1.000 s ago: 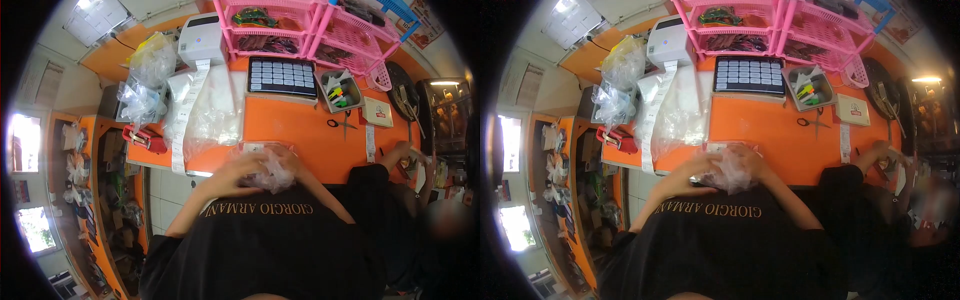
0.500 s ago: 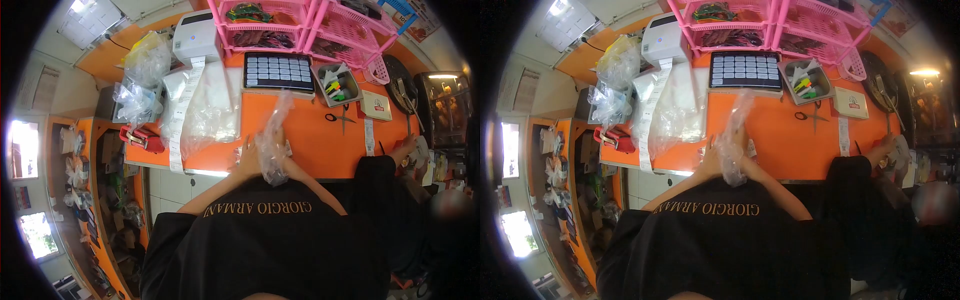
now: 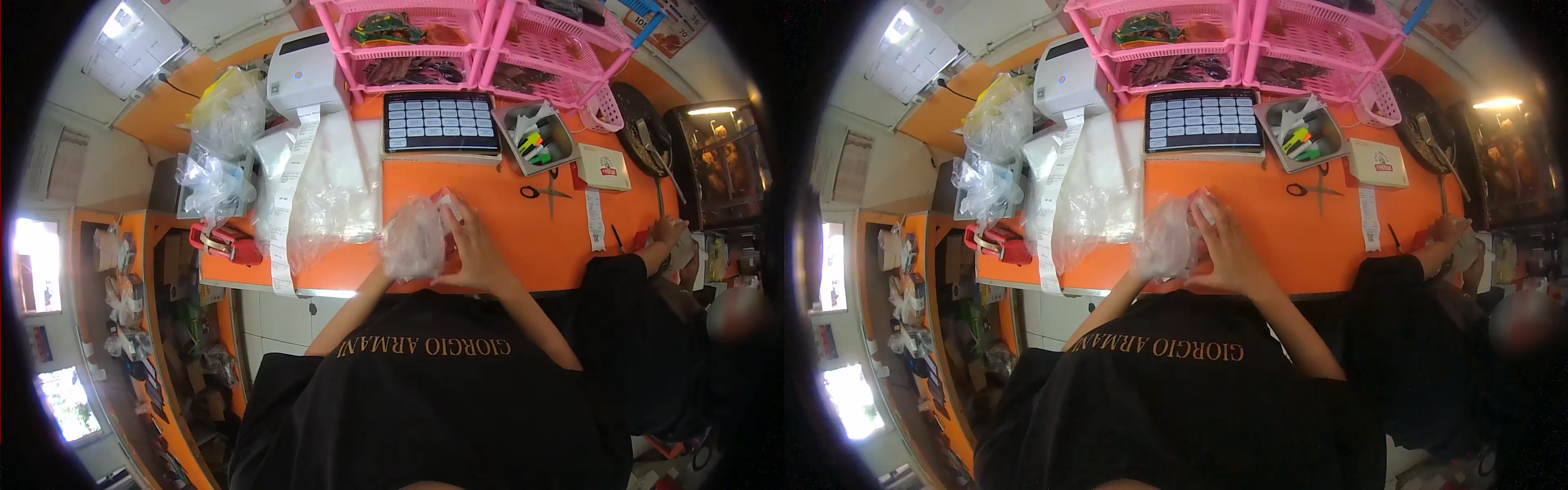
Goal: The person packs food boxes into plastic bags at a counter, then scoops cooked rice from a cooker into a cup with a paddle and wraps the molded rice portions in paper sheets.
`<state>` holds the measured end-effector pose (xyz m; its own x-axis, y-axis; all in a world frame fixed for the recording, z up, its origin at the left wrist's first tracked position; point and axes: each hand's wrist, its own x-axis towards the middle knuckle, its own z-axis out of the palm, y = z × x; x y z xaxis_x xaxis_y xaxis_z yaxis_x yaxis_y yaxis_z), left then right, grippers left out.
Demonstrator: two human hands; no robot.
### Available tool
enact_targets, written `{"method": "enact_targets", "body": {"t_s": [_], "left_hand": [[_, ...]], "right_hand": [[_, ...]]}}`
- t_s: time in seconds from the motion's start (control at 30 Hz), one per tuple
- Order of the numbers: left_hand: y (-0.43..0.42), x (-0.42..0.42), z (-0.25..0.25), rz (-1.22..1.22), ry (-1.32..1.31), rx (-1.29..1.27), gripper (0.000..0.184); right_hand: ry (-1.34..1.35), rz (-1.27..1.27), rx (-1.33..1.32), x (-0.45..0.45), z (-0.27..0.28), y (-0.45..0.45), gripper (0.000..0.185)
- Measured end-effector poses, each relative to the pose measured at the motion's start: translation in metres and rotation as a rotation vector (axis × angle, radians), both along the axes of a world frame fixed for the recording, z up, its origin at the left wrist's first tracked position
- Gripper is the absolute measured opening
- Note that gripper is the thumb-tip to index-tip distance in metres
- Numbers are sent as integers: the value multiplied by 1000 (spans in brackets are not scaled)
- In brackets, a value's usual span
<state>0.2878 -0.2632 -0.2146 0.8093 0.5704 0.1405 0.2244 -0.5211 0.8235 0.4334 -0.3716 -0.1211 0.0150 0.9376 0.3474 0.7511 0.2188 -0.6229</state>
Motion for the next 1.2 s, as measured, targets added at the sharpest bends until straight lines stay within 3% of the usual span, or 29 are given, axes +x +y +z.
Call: {"method": "enact_targets", "body": {"t_s": [0.1,0.17,0.2,0.27,0.3,0.33,0.4,0.47,0.5,0.63,0.67,0.73,0.8,0.93,1.03,1.2], "left_hand": [[5,1,7,-33,-26,-62,49],[2,1,7,-38,-65,-80,47],[1,3,6,-34,-80,-60,46],[1,10,-2,-33,-85,21,43],[2,14,-9,-31,-77,75,42],[-2,26,-41,74,-296,-35,39],[8,32,-54,169,-516,-149,37],[41,23,-36,-185,253,486,33],[45,24,-24,-189,247,494,33],[57,29,42,134,76,-131,35],[59,30,52,213,37,-291,36],[56,34,75,174,29,-329,38],[46,36,123,99,173,-615,44],[25,33,140,-40,39,-493,41],[24,34,143,70,175,-574,38],[30,7,150,-112,-182,-1126,25]], "right_hand": [[-79,4,125,2,-7,21,52],[657,-42,-464,-6,-3,34,43],[652,-47,-452,-14,-15,40,43],[889,-317,-78,-42,-50,45,36],[833,-248,133,-53,-24,41,38],[830,-253,142,-54,-20,33,38],[566,-238,36,-45,-18,15,42],[512,-188,59,-22,-7,-4,46],[349,-191,24,-12,5,-14,53],[-110,-164,79,21,33,-34,76],[-109,-168,84,25,35,-34,76],[-429,-63,72,35,38,-31,82],[-372,-52,196,45,24,-23,83],[-250,-125,575,44,23,-9,89],[-191,-228,663,35,7,-8,90],[126,-285,668,12,-5,8,82]]}}
